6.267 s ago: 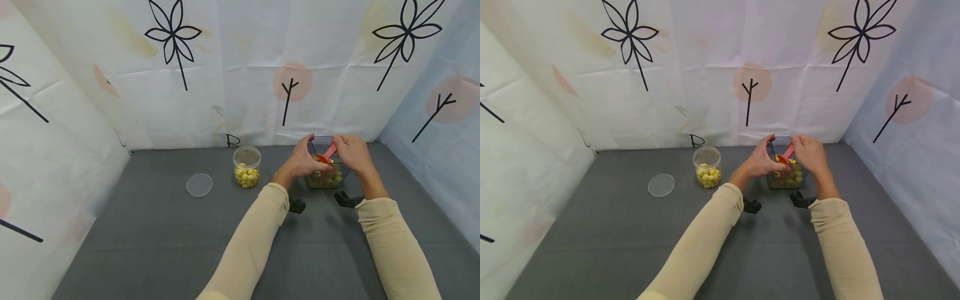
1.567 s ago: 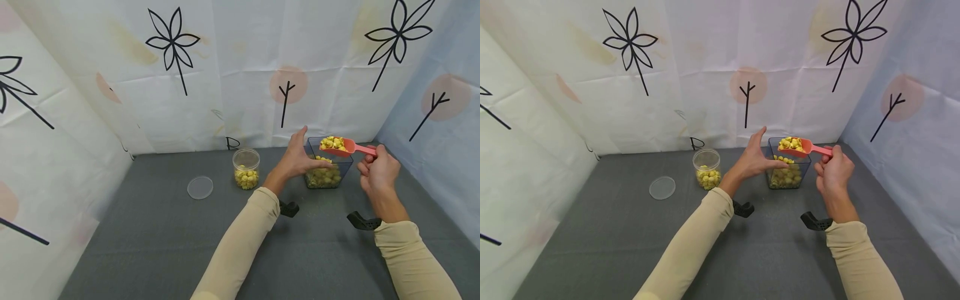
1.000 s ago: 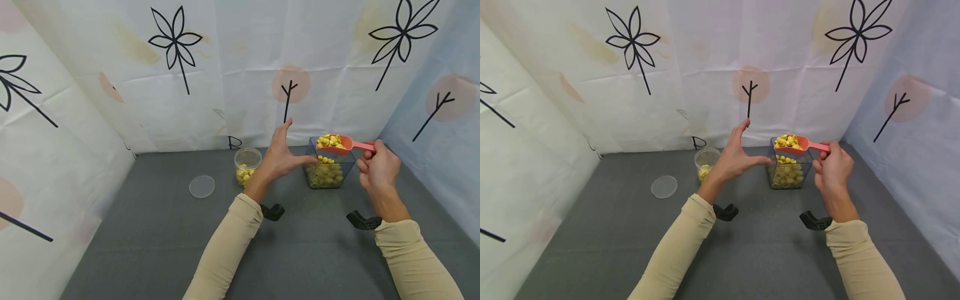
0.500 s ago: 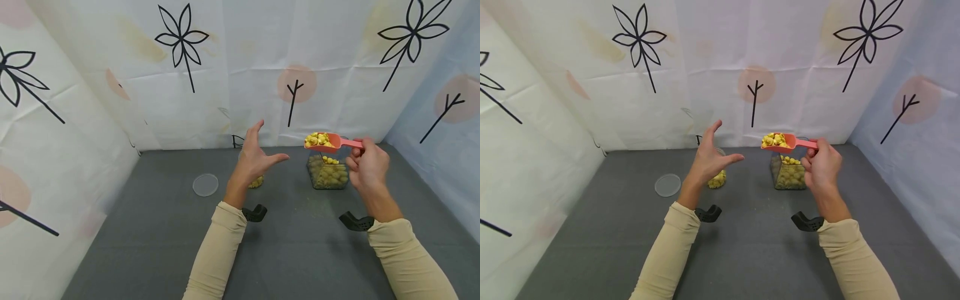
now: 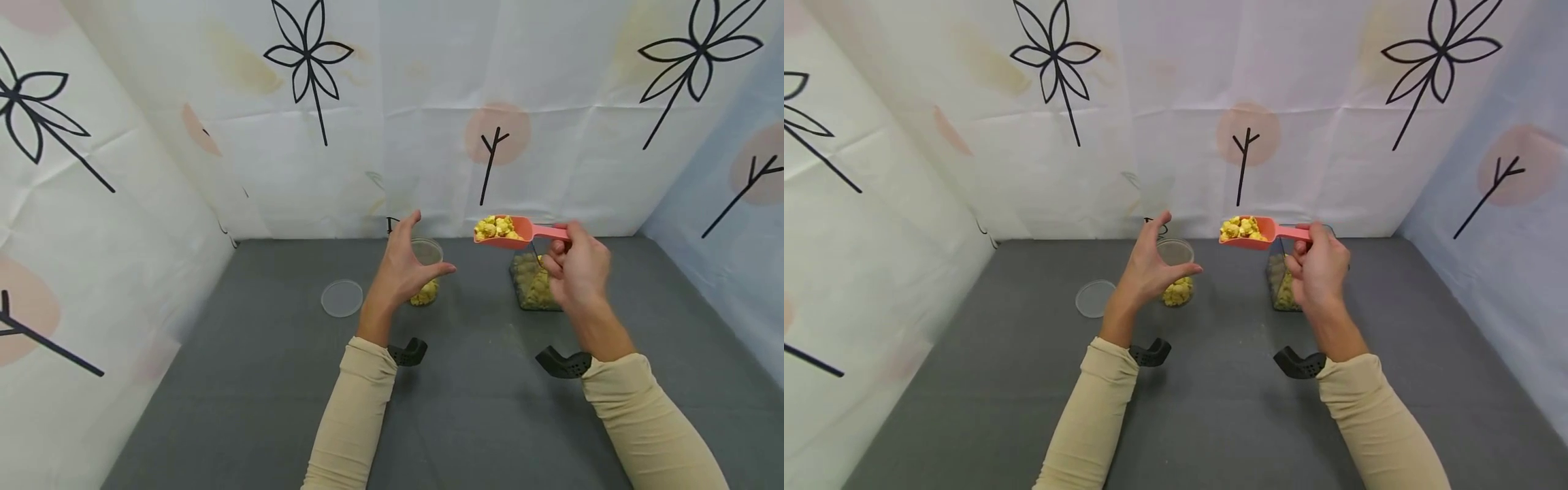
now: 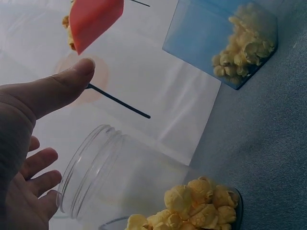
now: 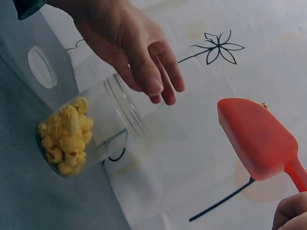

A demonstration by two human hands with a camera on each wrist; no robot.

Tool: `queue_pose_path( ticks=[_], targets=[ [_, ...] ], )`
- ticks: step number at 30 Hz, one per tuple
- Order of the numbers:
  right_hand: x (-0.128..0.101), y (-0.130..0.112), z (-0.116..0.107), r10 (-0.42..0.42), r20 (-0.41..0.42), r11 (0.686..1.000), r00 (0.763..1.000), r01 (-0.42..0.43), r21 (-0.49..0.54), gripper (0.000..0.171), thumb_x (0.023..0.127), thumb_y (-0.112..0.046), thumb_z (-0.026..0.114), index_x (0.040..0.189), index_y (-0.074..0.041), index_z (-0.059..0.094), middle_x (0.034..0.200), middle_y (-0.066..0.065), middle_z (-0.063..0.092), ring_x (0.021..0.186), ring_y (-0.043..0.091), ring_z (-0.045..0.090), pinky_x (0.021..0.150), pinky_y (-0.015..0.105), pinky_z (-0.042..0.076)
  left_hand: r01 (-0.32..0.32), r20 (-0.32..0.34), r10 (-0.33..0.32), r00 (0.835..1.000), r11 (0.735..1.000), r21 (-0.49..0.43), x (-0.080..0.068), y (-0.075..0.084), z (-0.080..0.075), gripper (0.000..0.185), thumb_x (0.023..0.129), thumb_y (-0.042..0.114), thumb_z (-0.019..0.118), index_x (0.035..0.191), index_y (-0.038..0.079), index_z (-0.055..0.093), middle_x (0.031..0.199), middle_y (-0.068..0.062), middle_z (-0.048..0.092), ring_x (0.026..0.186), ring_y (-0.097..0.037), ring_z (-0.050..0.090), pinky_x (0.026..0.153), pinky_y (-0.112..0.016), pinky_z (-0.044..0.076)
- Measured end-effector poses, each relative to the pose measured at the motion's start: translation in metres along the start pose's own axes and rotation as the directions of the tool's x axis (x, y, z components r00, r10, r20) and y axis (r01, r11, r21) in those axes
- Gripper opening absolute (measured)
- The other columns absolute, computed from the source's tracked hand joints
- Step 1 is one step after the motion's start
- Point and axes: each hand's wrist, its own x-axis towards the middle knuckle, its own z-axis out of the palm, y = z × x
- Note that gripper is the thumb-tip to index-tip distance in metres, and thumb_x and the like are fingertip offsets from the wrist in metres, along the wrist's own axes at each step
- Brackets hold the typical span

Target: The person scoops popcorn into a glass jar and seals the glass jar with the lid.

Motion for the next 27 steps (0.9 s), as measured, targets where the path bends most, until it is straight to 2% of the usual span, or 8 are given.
queue_pose_path(
  ticks=[7, 15, 22, 27],
  targets=[
    [-0.003, 0.013, 0.011, 0.004, 0.035, 1.0, 0.999, -0.004, 0.011, 0.026, 0.11, -0.021, 0.042, 0.099, -0.003, 0.057, 0.064, 0.0, 0.044, 0.047, 0.013, 0.014, 0.045, 0.024, 0.012, 0.022, 0.012, -0.022, 1.0, 0.998, -0.062, 0.001, -0.009, -0.001, 0.106, 0.08, 0.041, 0.088, 0.163, 0.023, 0.024, 0.165, 0.002, 0.032, 0.153, -0.022, 0.033, 0.12, -0.052, 0.037],
    [0.0, 0.034, 0.026, 0.023, -0.027, 0.997, 0.999, -0.025, -0.072, 0.026, 0.111, -0.023, 0.041, 0.107, -0.003, 0.058, 0.065, -0.002, 0.044, 0.044, 0.008, 0.021, 0.044, 0.022, 0.014, 0.057, 0.026, -0.055, 0.998, 0.992, -0.117, 0.001, -0.024, -0.002, 0.105, 0.08, 0.037, 0.088, 0.162, 0.021, 0.025, 0.163, 0.001, 0.036, 0.151, -0.021, 0.036, 0.12, -0.051, 0.037],
    [0.004, 0.048, 0.034, 0.049, -0.044, 0.996, 0.998, -0.052, -0.071, 0.028, 0.11, -0.022, 0.043, 0.099, -0.005, 0.061, 0.062, -0.002, 0.044, 0.041, 0.007, 0.023, 0.043, 0.023, 0.015, 0.084, 0.039, -0.08, 0.996, 0.989, -0.125, 0.002, -0.031, 0.0, 0.101, 0.082, 0.032, 0.087, 0.162, 0.018, 0.027, 0.159, -0.001, 0.042, 0.147, -0.024, 0.042, 0.112, -0.05, 0.045],
    [0.006, 0.056, 0.035, 0.061, -0.049, 0.992, 0.997, -0.066, -0.11, 0.029, 0.11, -0.023, 0.042, 0.1, -0.005, 0.062, 0.063, -0.003, 0.043, 0.04, 0.007, 0.023, 0.043, 0.023, 0.016, 0.099, 0.073, -0.088, 0.993, 0.982, -0.16, 0.004, -0.034, 0.001, 0.099, 0.085, 0.03, 0.084, 0.163, 0.015, 0.024, 0.158, 0.001, 0.044, 0.149, -0.022, 0.039, 0.115, -0.051, 0.043]
  ],
)
